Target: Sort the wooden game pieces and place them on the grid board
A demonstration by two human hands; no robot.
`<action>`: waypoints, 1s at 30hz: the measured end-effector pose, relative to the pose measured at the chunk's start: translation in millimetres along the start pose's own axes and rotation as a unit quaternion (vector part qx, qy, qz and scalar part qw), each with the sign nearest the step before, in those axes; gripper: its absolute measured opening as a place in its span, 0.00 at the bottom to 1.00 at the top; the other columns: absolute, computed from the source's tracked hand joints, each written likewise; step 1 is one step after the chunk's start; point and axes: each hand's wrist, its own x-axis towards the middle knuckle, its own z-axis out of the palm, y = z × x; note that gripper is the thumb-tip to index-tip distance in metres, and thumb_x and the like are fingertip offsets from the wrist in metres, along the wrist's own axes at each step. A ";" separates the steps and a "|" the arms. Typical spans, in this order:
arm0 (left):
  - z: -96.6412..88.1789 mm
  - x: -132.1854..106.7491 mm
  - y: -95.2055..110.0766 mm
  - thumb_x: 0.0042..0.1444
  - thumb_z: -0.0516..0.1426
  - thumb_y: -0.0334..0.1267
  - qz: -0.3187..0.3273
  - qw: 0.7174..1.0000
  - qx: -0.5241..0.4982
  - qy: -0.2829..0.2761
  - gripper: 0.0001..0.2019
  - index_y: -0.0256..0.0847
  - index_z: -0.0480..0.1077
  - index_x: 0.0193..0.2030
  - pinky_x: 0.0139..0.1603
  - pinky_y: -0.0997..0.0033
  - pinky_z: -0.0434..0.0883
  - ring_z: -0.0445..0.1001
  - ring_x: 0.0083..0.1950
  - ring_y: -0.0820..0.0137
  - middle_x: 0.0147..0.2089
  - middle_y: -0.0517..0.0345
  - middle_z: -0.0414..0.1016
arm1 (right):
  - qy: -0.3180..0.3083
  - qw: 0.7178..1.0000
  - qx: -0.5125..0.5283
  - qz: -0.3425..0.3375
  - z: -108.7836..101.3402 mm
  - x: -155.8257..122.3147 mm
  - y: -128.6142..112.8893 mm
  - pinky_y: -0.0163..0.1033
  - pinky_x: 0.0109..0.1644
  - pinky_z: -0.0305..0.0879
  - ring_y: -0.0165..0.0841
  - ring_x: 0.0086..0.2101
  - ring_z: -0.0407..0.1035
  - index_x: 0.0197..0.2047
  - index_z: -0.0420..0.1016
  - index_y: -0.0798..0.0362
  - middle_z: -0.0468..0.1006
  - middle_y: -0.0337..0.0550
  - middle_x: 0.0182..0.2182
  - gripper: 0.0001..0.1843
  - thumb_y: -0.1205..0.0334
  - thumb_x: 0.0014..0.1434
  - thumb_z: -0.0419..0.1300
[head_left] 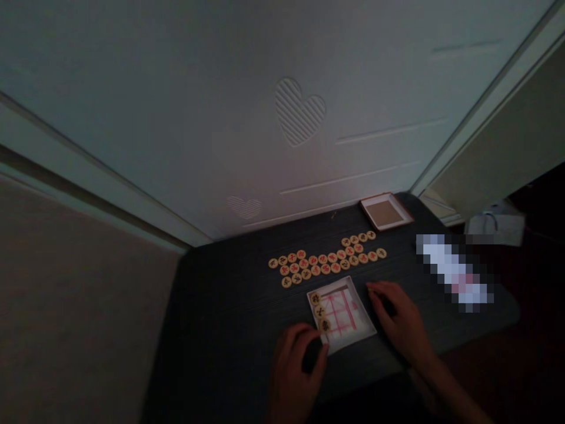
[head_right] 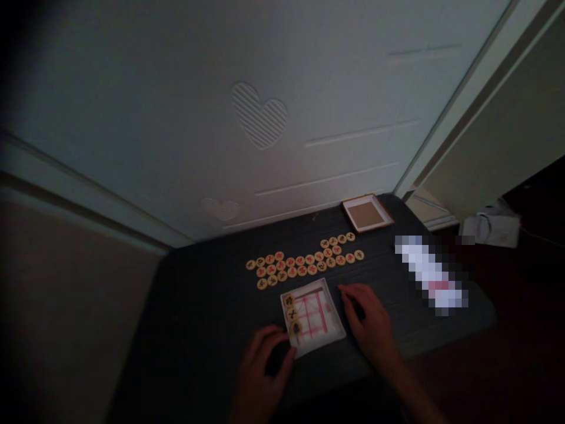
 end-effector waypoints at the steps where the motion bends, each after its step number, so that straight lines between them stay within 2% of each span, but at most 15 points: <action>1: -0.1 0.6 -0.3 0.64 0.59 0.40 0.006 1.000 0.009 0.002 0.10 0.48 0.74 0.51 0.55 0.55 0.76 0.76 0.54 0.60 0.53 0.51 0.75 | 0.007 1.000 -0.001 0.003 -0.1 0.6 -0.4 0.47 0.50 0.74 0.40 0.44 0.75 0.52 0.77 0.47 0.79 0.48 0.45 0.12 0.57 0.68 0.56; 7: -0.6 3.6 -1.6 0.64 0.59 0.40 0.021 0.999 0.025 0.008 0.11 0.48 0.73 0.52 0.56 0.52 0.75 0.75 0.55 0.59 0.55 0.51 0.75 | 0.007 1.000 0.002 0.014 -1.3 2.6 -4.8 0.45 0.47 0.75 0.38 0.41 0.75 0.54 0.77 0.48 0.79 0.48 0.44 0.14 0.56 0.69 0.56; 11: -1.4 4.1 -0.6 0.64 0.58 0.39 0.025 0.999 0.026 0.006 0.11 0.49 0.73 0.53 0.57 0.52 0.74 0.75 0.57 0.59 0.57 0.53 0.76 | -0.005 1.000 0.013 0.015 -3.2 2.7 -5.9 0.47 0.51 0.74 0.39 0.45 0.75 0.54 0.77 0.47 0.79 0.48 0.46 0.15 0.55 0.69 0.55; 20: -6.7 4.6 4.7 0.60 0.62 0.40 0.021 0.999 0.032 -0.022 0.18 0.51 0.71 0.57 0.60 0.45 0.71 0.73 0.61 0.57 0.64 0.55 0.72 | 0.038 0.999 -0.010 0.024 -8.4 -0.3 -7.9 0.50 0.53 0.73 0.42 0.47 0.73 0.52 0.79 0.47 0.76 0.51 0.47 0.15 0.54 0.69 0.55; 22: -8.4 4.5 5.6 0.58 0.65 0.41 0.022 0.999 0.029 -0.034 0.22 0.52 0.70 0.59 0.61 0.44 0.70 0.72 0.62 0.56 0.65 0.54 0.71 | 0.020 1.000 -0.004 0.017 -9.7 -4.0 -16.8 0.49 0.52 0.73 0.41 0.48 0.73 0.53 0.78 0.47 0.76 0.50 0.48 0.15 0.55 0.70 0.54; 24: -8.7 4.3 5.6 0.56 0.66 0.42 0.023 0.998 0.025 -0.045 0.24 0.52 0.69 0.60 0.62 0.43 0.70 0.71 0.62 0.55 0.65 0.54 0.70 | -0.024 1.000 0.012 0.000 -9.8 -8.1 -29.8 0.47 0.51 0.74 0.40 0.47 0.74 0.54 0.77 0.45 0.77 0.49 0.47 0.14 0.57 0.70 0.54; 30: -5.3 3.3 3.0 0.57 0.66 0.40 0.015 0.999 0.022 -0.046 0.25 0.52 0.67 0.61 0.62 0.44 0.69 0.70 0.64 0.55 0.66 0.53 0.68 | -0.130 0.985 0.057 -0.095 5.0 -15.3 -64.8 0.46 0.50 0.73 0.39 0.44 0.76 0.50 0.77 0.46 0.82 0.44 0.42 0.09 0.61 0.68 0.59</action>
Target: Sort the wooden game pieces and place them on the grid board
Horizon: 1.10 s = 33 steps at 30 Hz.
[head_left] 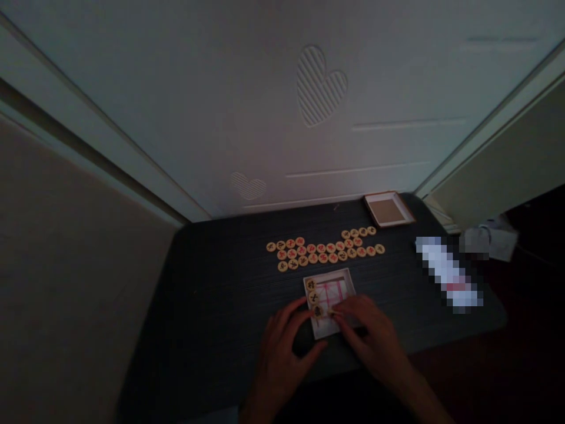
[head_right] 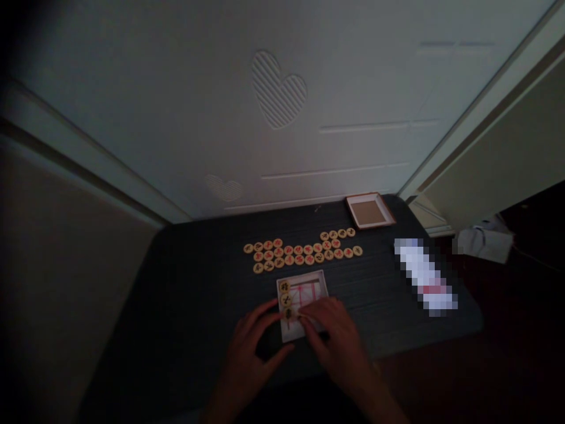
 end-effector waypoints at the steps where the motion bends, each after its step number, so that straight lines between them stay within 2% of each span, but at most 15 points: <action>1: 0.2 0.0 -0.1 0.57 0.66 0.40 0.000 1.000 -0.001 0.002 0.25 0.52 0.67 0.61 0.62 0.45 0.69 0.70 0.64 0.55 0.67 0.53 0.68 | -0.009 1.000 -0.006 -0.009 3.8 0.6 -1.8 0.47 0.50 0.72 0.38 0.43 0.76 0.49 0.77 0.47 0.82 0.43 0.41 0.08 0.61 0.67 0.60; 7: 0.0 1.1 0.9 0.58 0.65 0.38 0.016 1.000 -0.008 0.013 0.22 0.51 0.70 0.58 0.60 0.49 0.70 0.73 0.61 0.57 0.64 0.54 0.71 | -0.034 0.998 -0.057 -0.006 15.6 -1.2 -1.3 0.44 0.46 0.70 0.37 0.39 0.76 0.42 0.78 0.47 0.82 0.41 0.37 0.04 0.61 0.67 0.60; 14: 1.1 1.6 1.5 0.57 0.66 0.37 0.016 1.000 -0.014 0.023 0.22 0.52 0.71 0.57 0.60 0.51 0.71 0.73 0.60 0.59 0.62 0.56 0.72 | -0.057 0.995 -0.080 0.011 20.0 -2.3 0.8 0.45 0.47 0.67 0.37 0.39 0.74 0.42 0.78 0.47 0.81 0.40 0.36 0.04 0.63 0.67 0.61; 19: 1.4 1.8 1.6 0.57 0.66 0.37 0.015 0.999 -0.014 0.026 0.21 0.52 0.71 0.57 0.59 0.51 0.71 0.73 0.59 0.59 0.62 0.55 0.72 | -0.091 0.993 -0.081 -0.003 19.9 0.8 -0.3 0.45 0.47 0.64 0.37 0.39 0.74 0.41 0.79 0.46 0.82 0.39 0.35 0.04 0.63 0.67 0.62; 33: -0.2 1.5 2.7 0.57 0.65 0.37 0.010 1.000 -0.016 0.024 0.20 0.52 0.71 0.57 0.60 0.51 0.71 0.72 0.60 0.59 0.62 0.55 0.72 | -0.072 0.995 -0.075 -0.009 20.2 -2.2 0.4 0.46 0.47 0.66 0.37 0.38 0.75 0.43 0.79 0.47 0.82 0.39 0.35 0.05 0.63 0.68 0.60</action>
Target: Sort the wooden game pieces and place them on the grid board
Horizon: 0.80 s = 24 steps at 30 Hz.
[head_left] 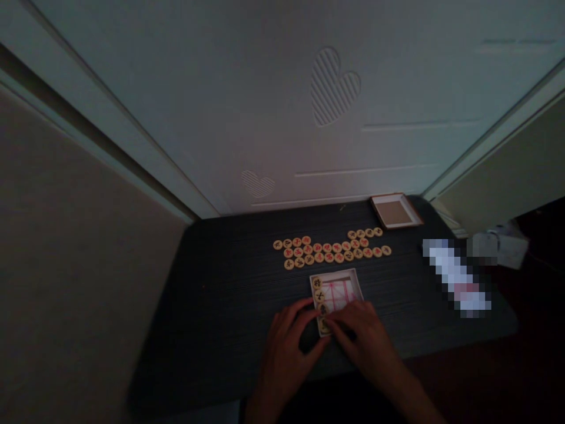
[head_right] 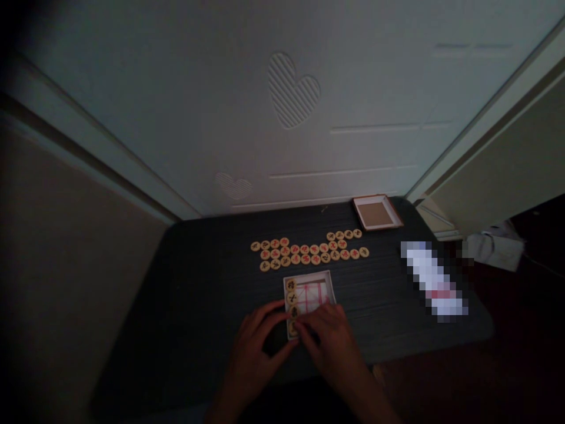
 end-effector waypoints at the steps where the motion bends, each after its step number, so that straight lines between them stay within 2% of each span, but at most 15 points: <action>1: -0.2 -0.1 0.0 0.57 0.66 0.37 -0.002 1.000 0.003 -0.002 0.20 0.53 0.71 0.56 0.60 0.50 0.71 0.72 0.60 0.59 0.62 0.56 0.71 | 0.005 1.000 0.003 -0.002 -1.4 -0.5 0.2 0.46 0.47 0.67 0.38 0.38 0.75 0.44 0.79 0.47 0.82 0.40 0.36 0.06 0.63 0.68 0.60; 5: -0.2 -0.6 -0.3 0.56 0.67 0.38 -0.002 1.000 0.012 -0.003 0.21 0.53 0.72 0.56 0.60 0.50 0.71 0.72 0.61 0.58 0.63 0.57 0.70 | 0.029 0.999 0.017 -0.006 -6.7 -2.2 4.8 0.47 0.49 0.69 0.39 0.42 0.75 0.50 0.76 0.47 0.81 0.43 0.40 0.10 0.65 0.68 0.57; 8: 0.5 -0.9 -1.0 0.56 0.66 0.37 -0.004 1.000 0.013 -0.001 0.22 0.53 0.71 0.57 0.60 0.50 0.72 0.73 0.60 0.58 0.62 0.57 0.71 | 0.023 1.000 0.009 -0.011 -6.3 -1.6 9.2 0.49 0.51 0.70 0.41 0.44 0.74 0.54 0.73 0.47 0.81 0.45 0.43 0.16 0.70 0.67 0.54; 18: 1.4 -2.2 0.0 0.55 0.66 0.34 -0.013 1.000 -0.002 0.005 0.22 0.53 0.72 0.57 0.58 0.55 0.74 0.74 0.57 0.60 0.58 0.57 0.73 | -0.025 0.999 0.022 -0.018 5.7 -0.2 7.9 0.50 0.51 0.72 0.40 0.44 0.74 0.54 0.72 0.48 0.80 0.45 0.43 0.17 0.73 0.66 0.53; 24: 1.2 -2.3 0.3 0.55 0.67 0.35 -0.022 1.000 -0.001 -0.007 0.24 0.54 0.71 0.57 0.58 0.53 0.73 0.73 0.58 0.59 0.60 0.57 0.72 | 0.004 1.000 0.026 -0.013 1.0 -1.4 9.6 0.51 0.55 0.71 0.40 0.48 0.73 0.56 0.71 0.47 0.79 0.45 0.47 0.19 0.73 0.66 0.52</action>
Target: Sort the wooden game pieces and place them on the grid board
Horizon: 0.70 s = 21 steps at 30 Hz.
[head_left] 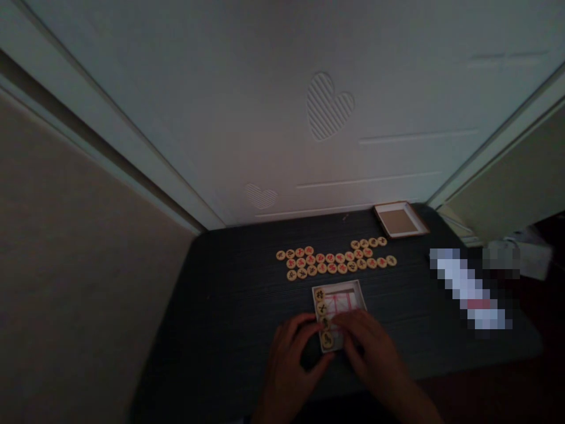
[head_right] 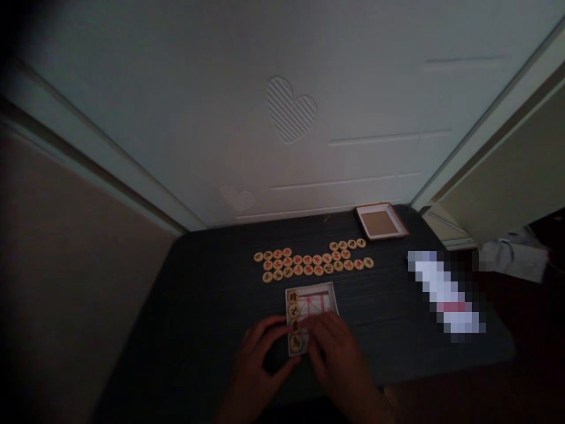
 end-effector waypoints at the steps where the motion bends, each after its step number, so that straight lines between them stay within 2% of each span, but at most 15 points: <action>1: -0.1 0.1 -0.3 0.55 0.67 0.35 -0.001 1.000 0.000 -0.002 0.24 0.54 0.71 0.57 0.59 0.53 0.73 0.73 0.59 0.59 0.60 0.57 0.72 | 0.002 1.000 0.002 0.003 -0.3 0.7 0.3 0.50 0.55 0.71 0.40 0.49 0.73 0.57 0.71 0.47 0.78 0.46 0.48 0.20 0.73 0.66 0.52; 8: 1.9 -0.1 -3.1 0.57 0.65 0.36 0.005 1.000 -0.001 -0.009 0.22 0.54 0.69 0.58 0.61 0.48 0.70 0.71 0.61 0.57 0.63 0.55 0.70 | -0.021 0.999 -0.010 0.034 7.6 13.0 -1.8 0.49 0.54 0.73 0.40 0.48 0.74 0.55 0.72 0.47 0.79 0.46 0.47 0.21 0.76 0.64 0.52; 13: 2.2 -0.4 -2.8 0.57 0.65 0.36 0.004 1.000 -0.005 -0.004 0.22 0.54 0.70 0.58 0.61 0.49 0.70 0.71 0.62 0.58 0.63 0.56 0.70 | -0.004 0.999 -0.010 0.033 8.7 17.9 -3.6 0.47 0.54 0.74 0.39 0.47 0.75 0.56 0.73 0.46 0.79 0.45 0.46 0.23 0.76 0.63 0.53; 18: 1.9 0.3 -3.0 0.56 0.66 0.36 0.001 1.000 0.002 0.002 0.22 0.53 0.71 0.57 0.61 0.48 0.71 0.72 0.61 0.57 0.63 0.56 0.71 | 0.019 1.000 0.011 0.022 7.0 24.1 -1.3 0.46 0.59 0.72 0.38 0.53 0.73 0.59 0.71 0.48 0.77 0.47 0.53 0.26 0.77 0.62 0.51; 21: 1.5 0.9 -3.3 0.56 0.65 0.36 0.008 1.000 0.008 0.006 0.22 0.53 0.71 0.57 0.62 0.47 0.71 0.71 0.63 0.57 0.65 0.56 0.70 | 0.025 0.999 0.017 0.023 8.9 29.8 -0.3 0.47 0.60 0.71 0.38 0.54 0.72 0.59 0.70 0.49 0.78 0.48 0.53 0.26 0.77 0.62 0.50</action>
